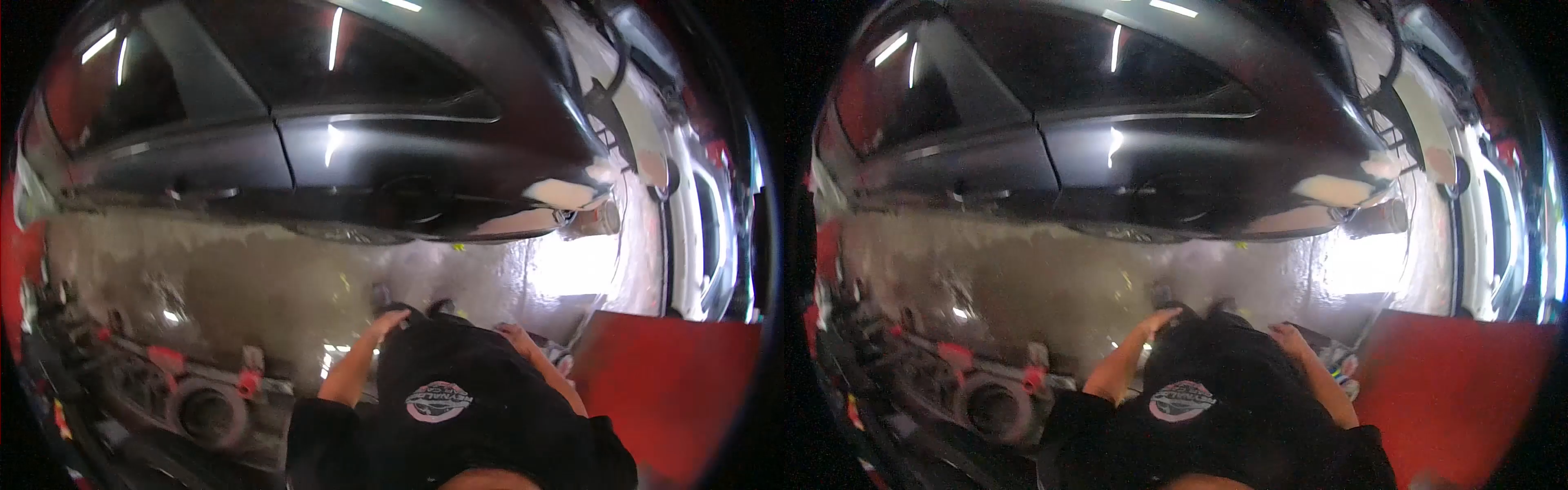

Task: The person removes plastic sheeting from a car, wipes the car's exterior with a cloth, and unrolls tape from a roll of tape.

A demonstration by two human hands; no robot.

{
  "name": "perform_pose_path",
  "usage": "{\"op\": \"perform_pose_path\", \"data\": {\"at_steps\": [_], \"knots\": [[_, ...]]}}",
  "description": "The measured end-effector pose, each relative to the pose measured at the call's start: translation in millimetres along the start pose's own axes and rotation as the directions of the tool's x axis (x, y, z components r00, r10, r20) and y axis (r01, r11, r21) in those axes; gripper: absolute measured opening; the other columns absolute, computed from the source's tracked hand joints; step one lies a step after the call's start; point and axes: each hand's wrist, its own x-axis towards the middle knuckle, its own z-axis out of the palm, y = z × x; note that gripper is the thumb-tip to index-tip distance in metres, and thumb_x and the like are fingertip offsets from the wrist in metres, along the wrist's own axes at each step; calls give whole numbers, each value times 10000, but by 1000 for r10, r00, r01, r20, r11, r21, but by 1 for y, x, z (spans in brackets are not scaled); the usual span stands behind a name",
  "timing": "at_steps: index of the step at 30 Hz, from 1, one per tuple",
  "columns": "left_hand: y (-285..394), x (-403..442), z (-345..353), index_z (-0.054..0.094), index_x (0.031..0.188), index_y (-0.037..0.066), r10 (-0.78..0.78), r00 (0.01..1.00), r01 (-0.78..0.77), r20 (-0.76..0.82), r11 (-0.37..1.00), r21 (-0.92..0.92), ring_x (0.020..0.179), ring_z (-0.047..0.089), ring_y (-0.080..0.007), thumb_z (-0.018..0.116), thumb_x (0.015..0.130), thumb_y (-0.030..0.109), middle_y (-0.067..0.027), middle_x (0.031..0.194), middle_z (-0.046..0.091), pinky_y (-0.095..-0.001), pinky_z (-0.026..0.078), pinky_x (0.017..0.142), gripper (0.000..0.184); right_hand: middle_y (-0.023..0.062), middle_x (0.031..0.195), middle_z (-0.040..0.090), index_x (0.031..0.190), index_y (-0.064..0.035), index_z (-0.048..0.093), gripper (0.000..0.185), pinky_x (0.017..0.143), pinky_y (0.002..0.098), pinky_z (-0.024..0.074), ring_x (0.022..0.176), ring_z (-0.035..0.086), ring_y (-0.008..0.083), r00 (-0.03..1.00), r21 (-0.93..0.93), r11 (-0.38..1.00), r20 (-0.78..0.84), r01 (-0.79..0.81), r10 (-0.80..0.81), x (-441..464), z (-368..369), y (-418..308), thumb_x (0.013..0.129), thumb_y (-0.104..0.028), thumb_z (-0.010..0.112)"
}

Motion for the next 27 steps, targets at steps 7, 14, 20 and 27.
{"op": "perform_pose_path", "data": {"at_steps": [7,14,20,27], "knots": [[141,7,58,550,1433,94,116,973,-179,199,925,337,1298,531,-278,536,1005,513,-97,1444,561,-408,446,1043,599,217,1096,718,1095,-11,719,353,930,408,508,1030,683,361,871,250,842,15,-478,491,-38,78,4,951,-302,580],[191,10,135,625,1298,-6,383,764,-645,520,501,578,1175,630,-279,541,1002,403,-185,1277,669,-382,482,993,512,224,974,721,980,-4,745,232,831,421,531,887,704,298,891,363,857,-131,-366,435,-45,108,-24,842,-166,652],[189,3,162,661,1228,-18,218,748,-648,627,445,618,1101,660,-290,566,992,360,-177,1197,703,-375,482,986,456,240,947,716,968,-32,753,224,843,471,533,876,675,425,717,444,795,-378,-414,585,-25,135,18,791,-106,638],[184,49,156,673,1209,-8,301,862,-507,408,493,707,1084,665,-265,552,992,322,-178,1173,708,-389,488,964,414,255,1169,678,1169,-47,715,317,939,492,503,1091,649,420,730,517,726,-253,-453,635,-6,157,104,897,-143,583]]}}
